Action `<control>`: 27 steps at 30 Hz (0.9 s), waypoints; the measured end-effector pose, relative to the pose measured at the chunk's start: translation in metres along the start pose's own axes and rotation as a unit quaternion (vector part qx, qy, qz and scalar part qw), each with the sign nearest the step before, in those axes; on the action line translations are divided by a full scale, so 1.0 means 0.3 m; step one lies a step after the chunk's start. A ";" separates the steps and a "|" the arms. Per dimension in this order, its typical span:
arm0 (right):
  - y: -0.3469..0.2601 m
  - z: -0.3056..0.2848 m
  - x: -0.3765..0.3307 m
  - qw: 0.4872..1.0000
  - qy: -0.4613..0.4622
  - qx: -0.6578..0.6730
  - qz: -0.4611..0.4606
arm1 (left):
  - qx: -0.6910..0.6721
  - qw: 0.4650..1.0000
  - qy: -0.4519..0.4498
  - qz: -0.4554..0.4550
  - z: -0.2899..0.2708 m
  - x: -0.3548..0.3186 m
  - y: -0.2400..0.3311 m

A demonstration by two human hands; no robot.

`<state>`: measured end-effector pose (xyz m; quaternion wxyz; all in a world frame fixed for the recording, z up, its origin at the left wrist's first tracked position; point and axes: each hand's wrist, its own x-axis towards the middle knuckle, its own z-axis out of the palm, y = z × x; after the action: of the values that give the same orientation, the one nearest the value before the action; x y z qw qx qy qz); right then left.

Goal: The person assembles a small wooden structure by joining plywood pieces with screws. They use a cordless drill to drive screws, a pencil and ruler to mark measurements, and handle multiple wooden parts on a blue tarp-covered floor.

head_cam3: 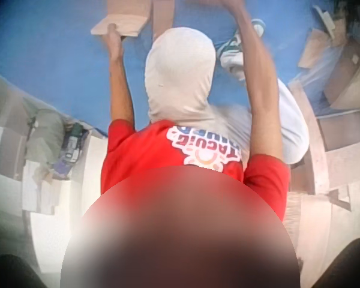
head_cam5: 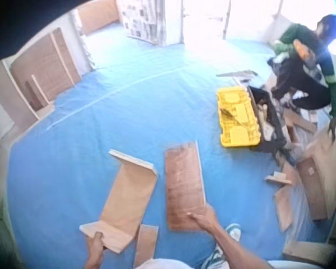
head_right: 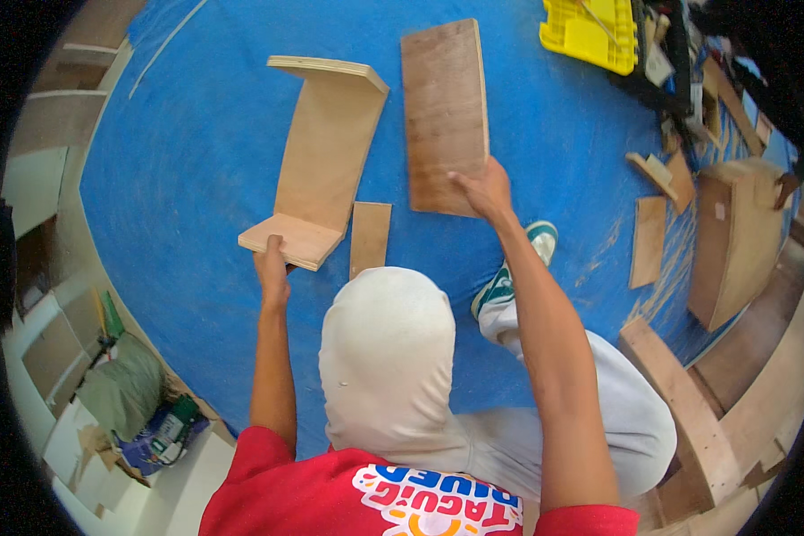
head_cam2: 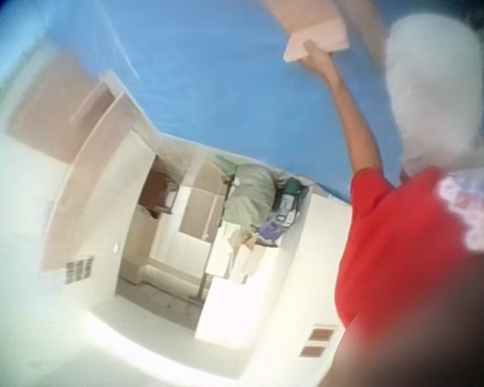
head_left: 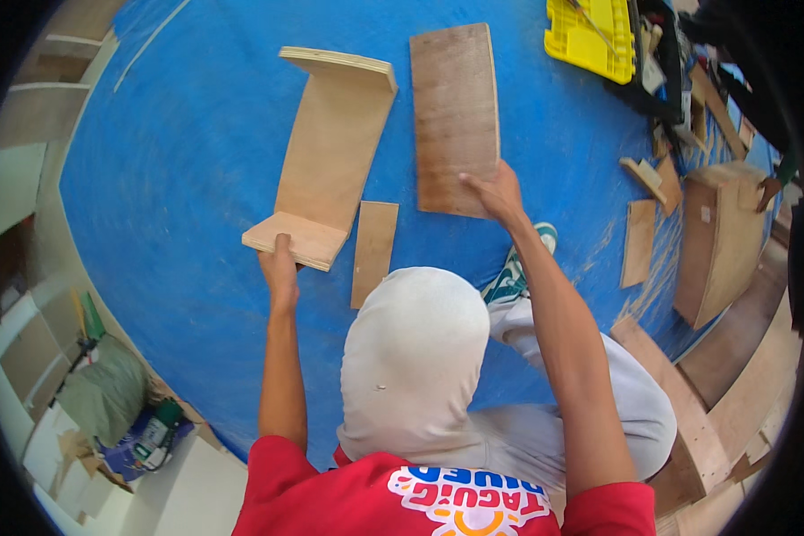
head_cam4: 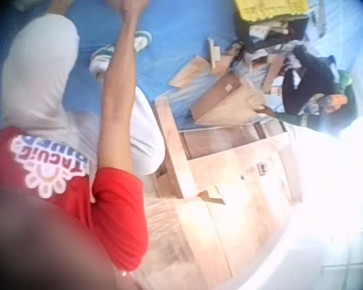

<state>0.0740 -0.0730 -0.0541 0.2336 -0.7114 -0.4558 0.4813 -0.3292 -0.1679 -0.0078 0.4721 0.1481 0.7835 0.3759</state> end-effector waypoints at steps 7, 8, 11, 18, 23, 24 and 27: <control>-0.400 -0.461 -0.061 0.966 0.057 -0.117 -0.222 | 0.205 0.966 -0.053 0.151 -0.135 0.196 0.052; -0.507 -0.520 -0.073 0.963 0.051 -0.144 -0.221 | 0.244 0.956 -0.067 0.146 -0.152 0.231 0.060; -0.810 -0.527 -0.112 0.931 -0.033 -0.231 -0.281 | 0.169 0.974 -0.030 0.145 -0.177 0.290 0.076; -1.129 -0.038 -0.021 0.696 -0.201 -0.423 -0.543 | -0.325 0.941 -0.012 0.093 -0.275 0.117 0.165; -1.196 0.167 0.066 0.693 -0.336 -0.409 -0.490 | -0.291 0.926 0.011 0.239 -0.301 0.032 0.180; -1.201 0.167 0.071 0.691 -0.336 -0.411 -0.491 | -0.275 0.930 0.051 0.238 -0.291 0.039 0.158; -1.193 0.158 0.065 0.687 -0.320 -0.430 -0.491 | -0.302 0.900 0.015 0.315 -0.293 0.086 0.066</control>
<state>-0.1178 0.1092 0.1924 -0.0548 -0.2105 -0.9441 0.2479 -0.4196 -0.1789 0.0143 0.3397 0.2316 0.5516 0.7258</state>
